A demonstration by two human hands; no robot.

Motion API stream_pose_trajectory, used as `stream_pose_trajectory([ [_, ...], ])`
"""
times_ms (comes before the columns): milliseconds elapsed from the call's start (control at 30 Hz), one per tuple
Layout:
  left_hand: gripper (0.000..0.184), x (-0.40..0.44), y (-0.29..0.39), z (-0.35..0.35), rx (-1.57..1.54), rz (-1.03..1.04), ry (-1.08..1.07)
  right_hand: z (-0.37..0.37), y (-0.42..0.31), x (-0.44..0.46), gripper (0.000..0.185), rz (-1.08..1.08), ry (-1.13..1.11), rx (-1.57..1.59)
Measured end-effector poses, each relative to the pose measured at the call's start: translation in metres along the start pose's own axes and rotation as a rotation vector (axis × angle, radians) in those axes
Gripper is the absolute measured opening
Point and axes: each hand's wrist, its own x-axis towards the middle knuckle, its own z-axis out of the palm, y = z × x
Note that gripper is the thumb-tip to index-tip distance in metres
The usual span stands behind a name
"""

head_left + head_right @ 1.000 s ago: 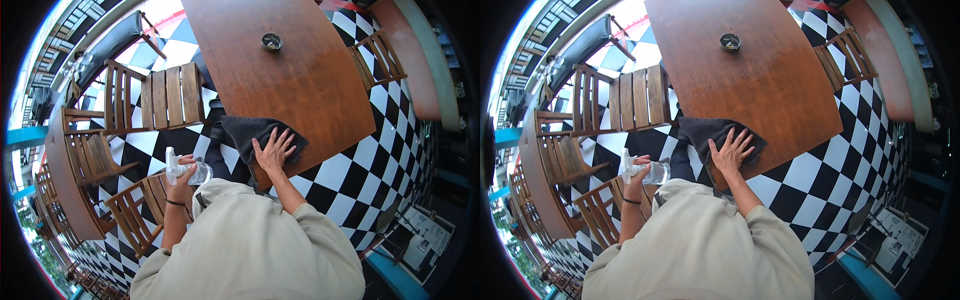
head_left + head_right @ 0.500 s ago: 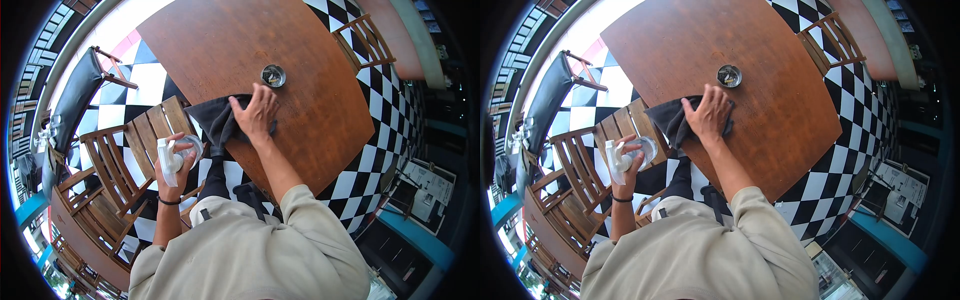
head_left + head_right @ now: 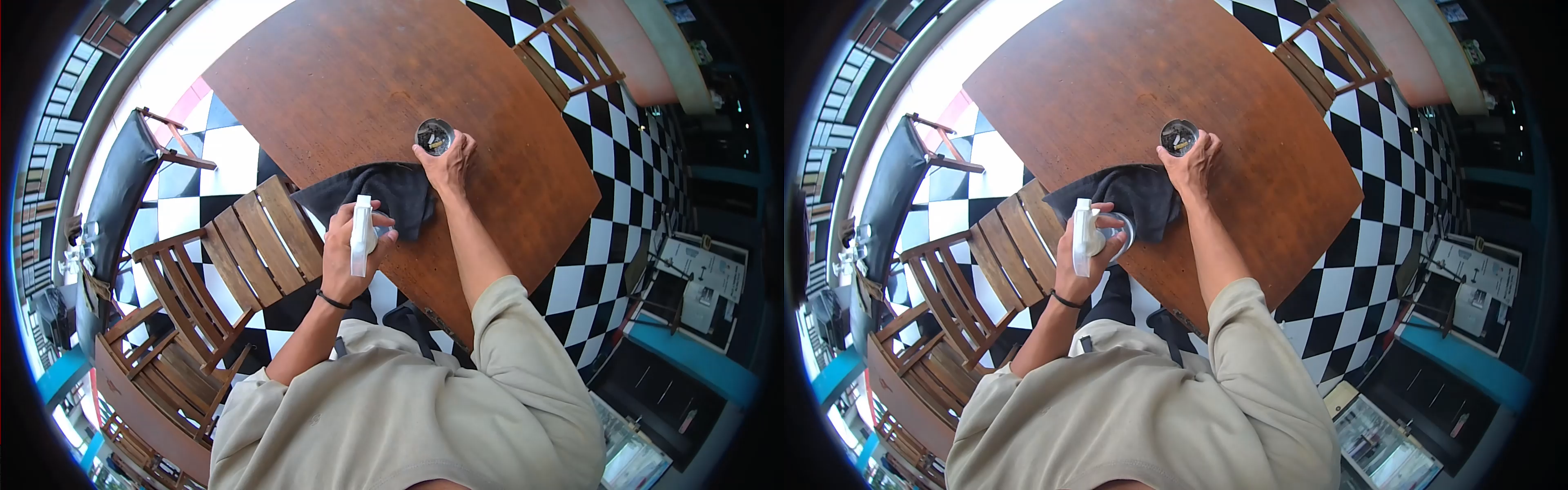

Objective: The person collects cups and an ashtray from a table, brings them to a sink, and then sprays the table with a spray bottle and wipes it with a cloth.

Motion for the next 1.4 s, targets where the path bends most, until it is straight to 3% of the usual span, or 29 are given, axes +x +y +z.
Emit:
stream_pose_trajectory([
  [67, 0.02, -0.007, 0.004, 0.02, 0.011, -0.003, -0.047, -0.035, 0.018, -0.021, 0.089, -0.009, 0.059, 0.036],
  [200, 0.022, -0.018, -0.005, 0.082, 0.059, 0.087, -0.113, -0.14, 0.071, -0.098, 0.087, 0.179, 0.093, -0.094],
  [300, 0.025, -0.032, -0.033, 0.13, -0.014, 0.143, -0.104, -0.215, 0.144, -0.181, 0.086, 0.207, 0.145, -0.058],
  [500, 0.024, -0.07, -0.054, 0.195, -0.019, 0.216, -0.012, -0.34, 0.302, -0.375, 0.089, 0.462, 0.207, -0.247],
  [533, 0.041, -0.071, -0.058, 0.197, -0.032, 0.177, 0.003, -0.358, 0.325, -0.406, 0.088, 0.559, 0.194, -0.253],
  [633, 0.035, -0.067, -0.07, 0.204, -0.056, 0.202, 0.054, -0.41, 0.383, -0.484, 0.088, 0.772, 0.164, -0.302],
  [667, 0.043, -0.072, -0.06, 0.206, -0.1, 0.107, 0.048, -0.424, 0.397, -0.505, 0.089, 0.813, 0.18, -0.383],
  [733, 0.063, -0.07, -0.079, 0.19, -0.111, 0.165, 0.048, -0.45, 0.424, -0.54, 0.089, 0.882, 0.233, -0.345],
  [767, 0.069, -0.061, -0.107, 0.16, -0.033, 0.043, -0.017, -0.46, 0.435, -0.554, 0.089, 0.906, 0.267, -0.323],
  [867, 0.086, -0.146, -0.082, 0.17, 0.003, -0.012, 0.284, -0.477, 0.474, -0.574, 0.09, 0.954, 0.348, -0.273],
  [900, 0.08, -0.149, -0.126, 0.142, -0.246, -0.171, 0.414, -0.478, 0.486, -0.576, 0.09, 0.954, 0.36, -0.281],
  [967, 0.075, -0.184, -0.158, 0.161, -0.105, -0.446, 0.482, -0.473, 0.516, -0.57, 0.09, 1.012, 0.396, -0.225],
  [1067, 0.067, -0.209, -0.18, 0.276, 0.235, -0.899, 0.092, -0.478, 0.561, -0.54, 0.089, 0.953, 0.431, -0.148],
  [1167, 0.06, -0.208, -0.188, 0.42, 0.482, -1.056, -0.43, -0.495, 0.623, -0.497, 0.091, 0.859, 0.428, -0.109],
  [1300, 0.05, -0.166, -0.169, 0.603, 0.817, -0.97, -0.946, -0.542, 0.727, -0.445, 0.088, 0.755, 0.483, -0.129],
  [1367, 0.045, -0.137, -0.148, 0.695, 0.962, -0.844, -1.178, -0.583, 0.774, -0.422, 0.088, 0.815, 0.467, -0.128],
  [1400, 0.043, -0.118, -0.137, 0.739, 1.037, -0.686, -1.364, -0.602, 0.799, -0.415, 0.089, 0.871, 0.452, -0.104],
])
